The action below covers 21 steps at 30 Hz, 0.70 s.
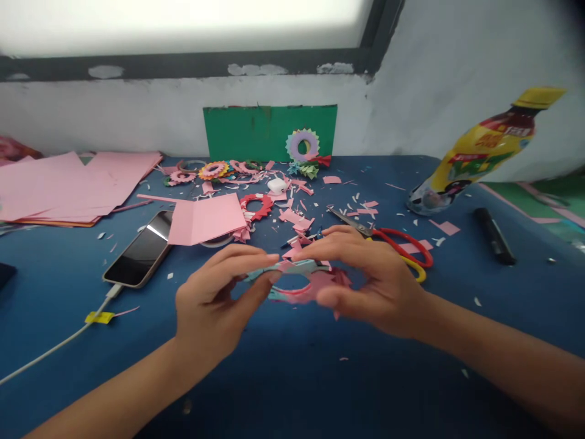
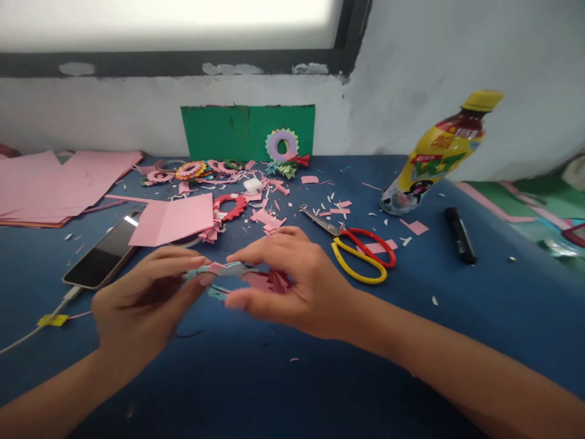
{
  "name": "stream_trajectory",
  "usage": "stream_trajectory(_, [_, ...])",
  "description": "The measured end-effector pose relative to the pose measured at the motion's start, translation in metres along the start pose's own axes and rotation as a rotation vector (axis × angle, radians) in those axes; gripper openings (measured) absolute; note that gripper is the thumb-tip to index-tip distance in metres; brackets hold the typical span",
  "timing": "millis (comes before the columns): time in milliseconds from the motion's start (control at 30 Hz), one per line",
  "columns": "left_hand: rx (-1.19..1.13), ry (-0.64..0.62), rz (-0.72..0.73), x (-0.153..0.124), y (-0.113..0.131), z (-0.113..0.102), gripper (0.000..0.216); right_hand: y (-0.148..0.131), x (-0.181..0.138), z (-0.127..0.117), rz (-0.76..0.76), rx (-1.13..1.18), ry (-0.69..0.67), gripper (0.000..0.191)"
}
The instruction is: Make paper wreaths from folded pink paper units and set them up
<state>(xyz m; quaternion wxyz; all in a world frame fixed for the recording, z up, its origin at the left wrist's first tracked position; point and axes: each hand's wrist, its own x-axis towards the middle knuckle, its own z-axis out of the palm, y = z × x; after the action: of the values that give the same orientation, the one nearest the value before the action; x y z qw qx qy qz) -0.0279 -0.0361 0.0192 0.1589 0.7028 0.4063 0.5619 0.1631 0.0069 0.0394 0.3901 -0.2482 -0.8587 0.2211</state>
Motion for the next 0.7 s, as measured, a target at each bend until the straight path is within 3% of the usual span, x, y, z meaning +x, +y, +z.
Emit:
stream_trajectory(67, [-0.023, -0.011, -0.073, 0.001, 0.0, 0.001, 0.031, -0.001, 0.0, 0.0, 0.102, 0.027, 0.022, 0.014])
stream_trajectory(167, [-0.052, -0.046, -0.13, 0.002, 0.0, 0.001, 0.029, -0.001, 0.001, 0.001, 0.229, 0.035, 0.032, 0.011])
stream_trajectory(400, [-0.033, -0.081, -0.234, 0.002, 0.002, 0.001, 0.03, -0.001, 0.001, 0.005, 0.248, 0.032, 0.012, 0.012])
stream_trajectory(567, [-0.202, -0.101, -0.442, 0.005, 0.008, 0.003, 0.018, -0.002, -0.001, 0.007, 0.238, 0.007, 0.002, 0.012])
stream_trajectory(700, [-0.26, -0.053, -0.59, 0.008, 0.01, 0.005, 0.011, -0.003, 0.0, 0.005, 0.37, 0.12, -0.074, 0.016])
